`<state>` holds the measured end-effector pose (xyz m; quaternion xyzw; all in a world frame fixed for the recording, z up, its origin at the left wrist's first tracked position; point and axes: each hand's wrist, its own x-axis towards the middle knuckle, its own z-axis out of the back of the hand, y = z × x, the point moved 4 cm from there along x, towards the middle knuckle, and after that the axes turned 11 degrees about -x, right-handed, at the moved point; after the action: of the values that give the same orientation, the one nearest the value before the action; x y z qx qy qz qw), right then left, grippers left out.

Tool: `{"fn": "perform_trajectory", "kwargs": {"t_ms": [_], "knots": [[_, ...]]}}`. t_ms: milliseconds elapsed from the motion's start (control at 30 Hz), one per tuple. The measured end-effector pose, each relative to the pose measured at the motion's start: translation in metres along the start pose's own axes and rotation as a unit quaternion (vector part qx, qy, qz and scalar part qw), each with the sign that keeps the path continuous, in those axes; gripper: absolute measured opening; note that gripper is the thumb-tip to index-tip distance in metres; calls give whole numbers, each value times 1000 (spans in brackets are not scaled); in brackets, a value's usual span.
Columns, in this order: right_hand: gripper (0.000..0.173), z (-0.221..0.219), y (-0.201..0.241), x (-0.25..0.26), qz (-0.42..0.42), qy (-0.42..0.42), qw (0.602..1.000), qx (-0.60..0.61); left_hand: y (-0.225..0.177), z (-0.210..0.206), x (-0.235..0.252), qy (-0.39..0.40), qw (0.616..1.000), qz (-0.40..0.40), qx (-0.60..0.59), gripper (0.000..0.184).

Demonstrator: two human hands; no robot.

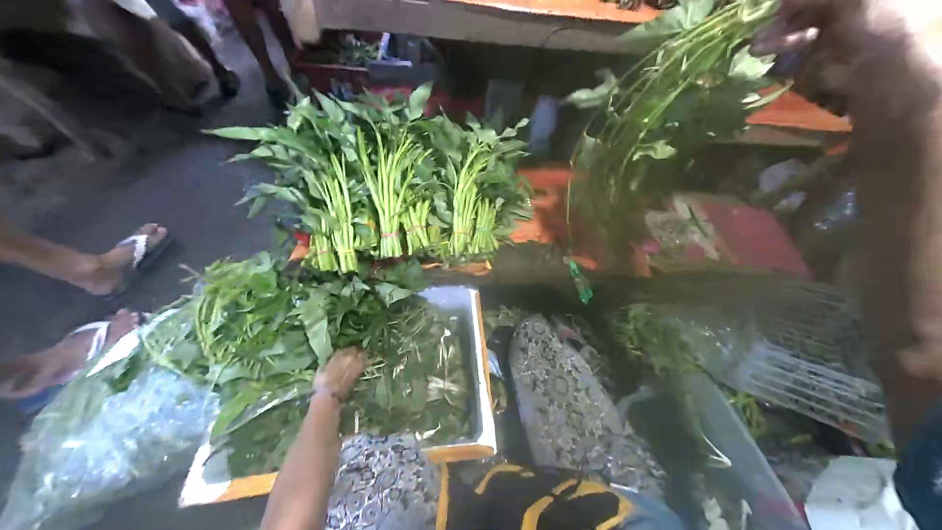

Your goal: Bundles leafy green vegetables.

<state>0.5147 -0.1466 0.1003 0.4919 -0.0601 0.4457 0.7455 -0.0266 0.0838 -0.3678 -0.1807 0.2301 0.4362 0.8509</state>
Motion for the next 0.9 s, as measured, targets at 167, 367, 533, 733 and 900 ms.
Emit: {"fn": "perform_trajectory", "kwargs": {"t_ms": [167,367,533,733,900], "knots": [[42,-30,-74,-119,65,-141,982,-107,10,-8,16,13,999,-22,45,45],[47,-128,-247,-256,-264,-22,953,-151,3,-12,21,34,996,1,80,36],[44,-124,-219,-303,-290,-96,927,-216,-15,-5,-1,-43,994,-7,96,35],[27,-168,-170,-327,-107,-59,974,-189,-37,66,-73,-112,991,-59,-43,39],[27,-227,-109,-315,-26,76,993,-88,-18,150,-112,-163,972,-87,-147,50]]}}
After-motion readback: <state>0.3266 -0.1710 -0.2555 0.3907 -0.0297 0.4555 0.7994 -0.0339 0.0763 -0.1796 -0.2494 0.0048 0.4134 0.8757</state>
